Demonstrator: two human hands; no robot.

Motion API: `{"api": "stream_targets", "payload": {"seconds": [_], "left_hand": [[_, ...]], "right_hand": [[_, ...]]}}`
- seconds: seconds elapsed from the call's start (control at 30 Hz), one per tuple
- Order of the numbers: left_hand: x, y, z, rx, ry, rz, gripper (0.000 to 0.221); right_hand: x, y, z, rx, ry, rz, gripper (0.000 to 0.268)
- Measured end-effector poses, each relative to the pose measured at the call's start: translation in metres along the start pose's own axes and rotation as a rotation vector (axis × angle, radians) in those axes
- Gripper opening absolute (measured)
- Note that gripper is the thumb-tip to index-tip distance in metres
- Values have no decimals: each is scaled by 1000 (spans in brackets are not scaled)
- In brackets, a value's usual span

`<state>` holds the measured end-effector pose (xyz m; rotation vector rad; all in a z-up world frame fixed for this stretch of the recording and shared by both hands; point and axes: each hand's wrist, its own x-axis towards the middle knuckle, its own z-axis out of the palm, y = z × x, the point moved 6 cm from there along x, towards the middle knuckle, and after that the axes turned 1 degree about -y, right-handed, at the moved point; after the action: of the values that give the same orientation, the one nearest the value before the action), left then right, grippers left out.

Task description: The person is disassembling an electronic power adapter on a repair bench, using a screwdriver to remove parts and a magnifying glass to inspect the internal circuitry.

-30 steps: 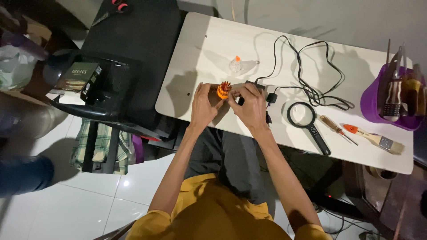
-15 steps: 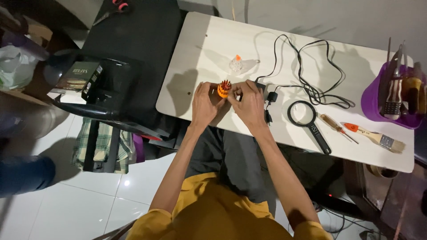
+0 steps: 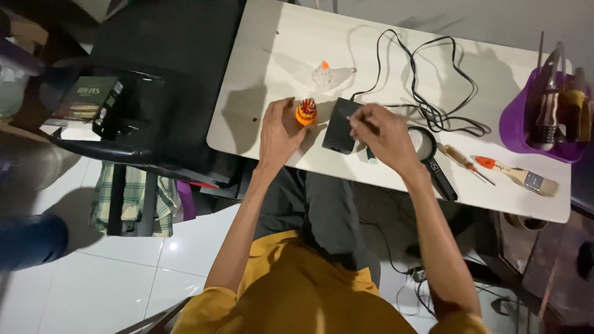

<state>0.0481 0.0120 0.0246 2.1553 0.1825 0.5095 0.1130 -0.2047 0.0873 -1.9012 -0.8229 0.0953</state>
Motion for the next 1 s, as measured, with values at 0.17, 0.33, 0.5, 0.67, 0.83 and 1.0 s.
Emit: {"api": "stream_targets", "payload": {"seconds": [0.17, 0.33, 0.5, 0.67, 0.83, 1.0], "left_hand": [[-5, -2, -1, -104, 34, 10, 74], [-7, 5, -5, -162, 128, 172, 68], [-16, 13, -11, -161, 213, 242, 50], [-43, 24, 4, -183, 272, 310, 20], [-60, 36, 23, -139, 161, 327, 5], [-70, 41, 31, -62, 175, 400, 10]], "right_hand": [[-15, 0, -10, -30, -178, -34, 9], [-14, -15, -10, -145, -276, -33, 18], [-12, -11, -13, -193, -312, -52, 14], [-14, -4, -10, -239, -358, -89, 11], [-14, -4, -8, -328, -374, -119, 10], [-15, -2, -4, -410, -388, -179, 8]]}}
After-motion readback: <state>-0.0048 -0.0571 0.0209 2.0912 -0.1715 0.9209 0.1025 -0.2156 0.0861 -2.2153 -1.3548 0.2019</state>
